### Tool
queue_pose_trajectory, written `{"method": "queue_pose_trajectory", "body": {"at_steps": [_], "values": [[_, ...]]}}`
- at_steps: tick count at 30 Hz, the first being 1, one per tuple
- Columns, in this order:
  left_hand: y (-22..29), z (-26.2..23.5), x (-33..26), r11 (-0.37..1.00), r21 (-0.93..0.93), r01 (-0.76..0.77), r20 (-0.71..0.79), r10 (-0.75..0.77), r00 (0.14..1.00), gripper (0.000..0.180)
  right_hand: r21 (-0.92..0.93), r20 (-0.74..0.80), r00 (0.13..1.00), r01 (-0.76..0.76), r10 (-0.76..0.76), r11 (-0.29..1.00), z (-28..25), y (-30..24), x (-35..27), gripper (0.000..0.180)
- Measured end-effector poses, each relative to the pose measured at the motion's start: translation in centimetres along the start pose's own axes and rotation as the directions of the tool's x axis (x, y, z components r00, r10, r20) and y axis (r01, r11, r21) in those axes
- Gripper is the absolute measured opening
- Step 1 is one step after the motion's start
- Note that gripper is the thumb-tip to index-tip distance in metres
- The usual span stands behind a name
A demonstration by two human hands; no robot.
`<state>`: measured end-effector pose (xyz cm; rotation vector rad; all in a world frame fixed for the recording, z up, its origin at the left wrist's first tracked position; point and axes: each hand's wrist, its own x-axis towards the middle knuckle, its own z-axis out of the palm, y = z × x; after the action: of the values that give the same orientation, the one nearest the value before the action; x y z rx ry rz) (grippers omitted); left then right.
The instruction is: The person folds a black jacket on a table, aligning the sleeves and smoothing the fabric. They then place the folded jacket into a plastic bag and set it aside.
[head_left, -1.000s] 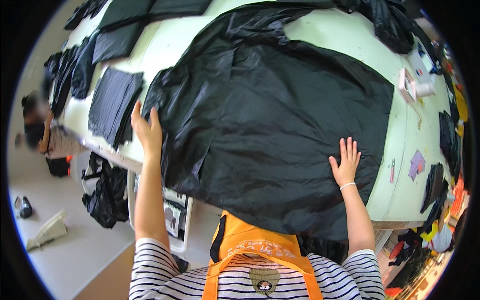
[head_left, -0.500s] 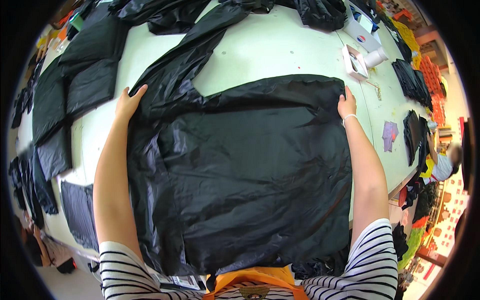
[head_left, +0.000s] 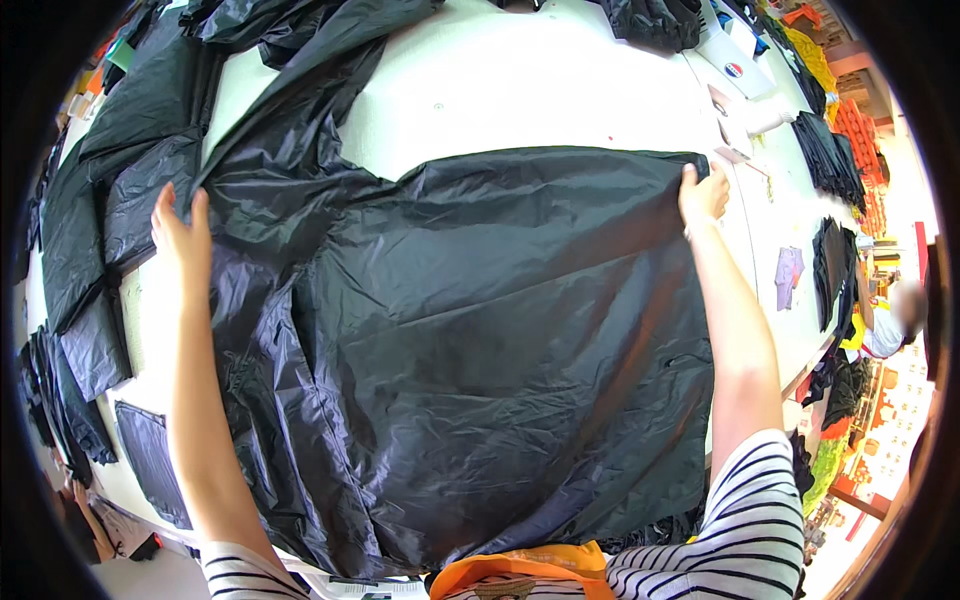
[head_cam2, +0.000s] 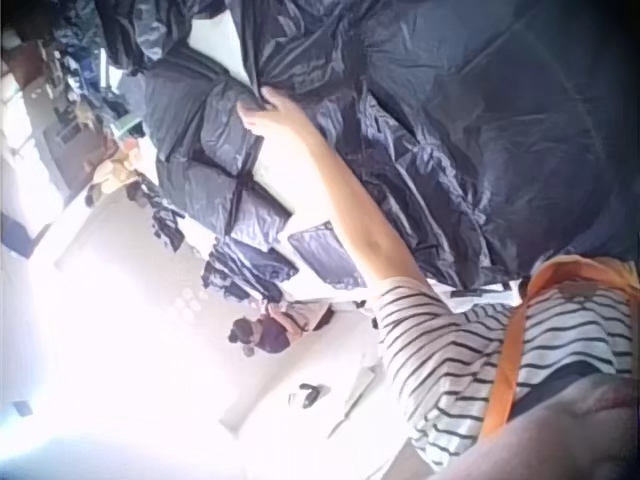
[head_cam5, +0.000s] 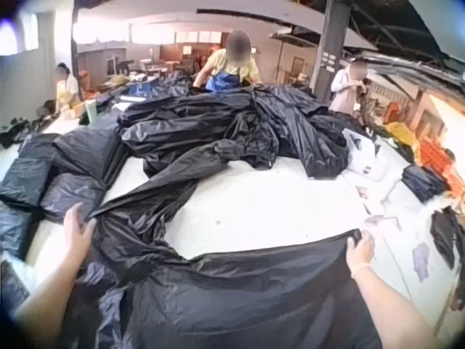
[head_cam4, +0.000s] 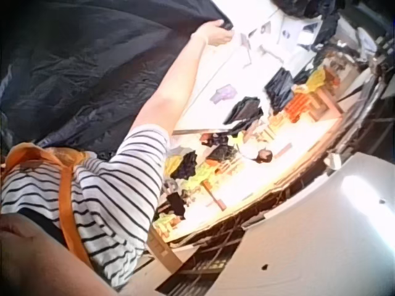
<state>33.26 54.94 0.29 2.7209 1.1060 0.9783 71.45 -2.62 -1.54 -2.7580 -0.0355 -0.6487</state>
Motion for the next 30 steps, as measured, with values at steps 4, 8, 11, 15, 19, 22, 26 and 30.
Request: {"method": "queue_pose_trajectory", "body": {"at_steps": [4,8,11,15,19,22,26,30], "values": [[9.1,-10.8,-14.5,0.961,-0.007,-0.275,0.349,0.26,0.9,0.07,0.268,0.15,0.726,0.624,-0.671,0.735,-8.4,-3.5,-13.6,0.059],[11.4,-21.2,-28.8,0.956,0.249,-0.158,0.612,-0.029,0.791,0.071,0.516,0.484,0.405,0.585,-0.776,0.626,-20.3,-2.7,-28.2,0.068],[11.4,-25.3,-38.3,0.943,0.329,-0.045,0.597,-0.171,0.784,0.071,0.444,0.655,0.456,0.413,-0.603,0.795,-24.1,1.6,-35.6,0.07],[11.3,-23.9,-44.5,0.914,0.406,-0.007,0.586,-0.255,0.769,0.073,0.207,0.643,0.635,0.396,-0.429,0.895,-22.4,6.5,-32.9,0.072],[10.8,-21.9,-45.8,0.927,0.374,-0.022,0.494,-0.179,0.851,0.073,0.051,0.266,0.91,0.317,-0.318,0.947,-18.9,15.7,-21.9,0.063],[11.9,-21.6,-46.2,0.938,0.345,0.039,0.441,-0.199,0.875,0.067,0.059,0.345,0.899,0.264,-0.268,0.963,-19.4,21.3,-18.9,0.063],[11.7,-21.2,-46.9,0.933,0.357,0.044,0.419,-0.203,0.885,0.066,0.124,0.505,0.774,0.373,-0.382,0.92,-23.3,22.3,-27.3,0.073],[11.7,-20.8,-46.8,0.928,0.37,0.034,0.375,-0.183,0.909,0.067,0.195,0.623,0.626,0.456,-0.468,0.869,-25.4,23.2,-34.0,0.076]]}}
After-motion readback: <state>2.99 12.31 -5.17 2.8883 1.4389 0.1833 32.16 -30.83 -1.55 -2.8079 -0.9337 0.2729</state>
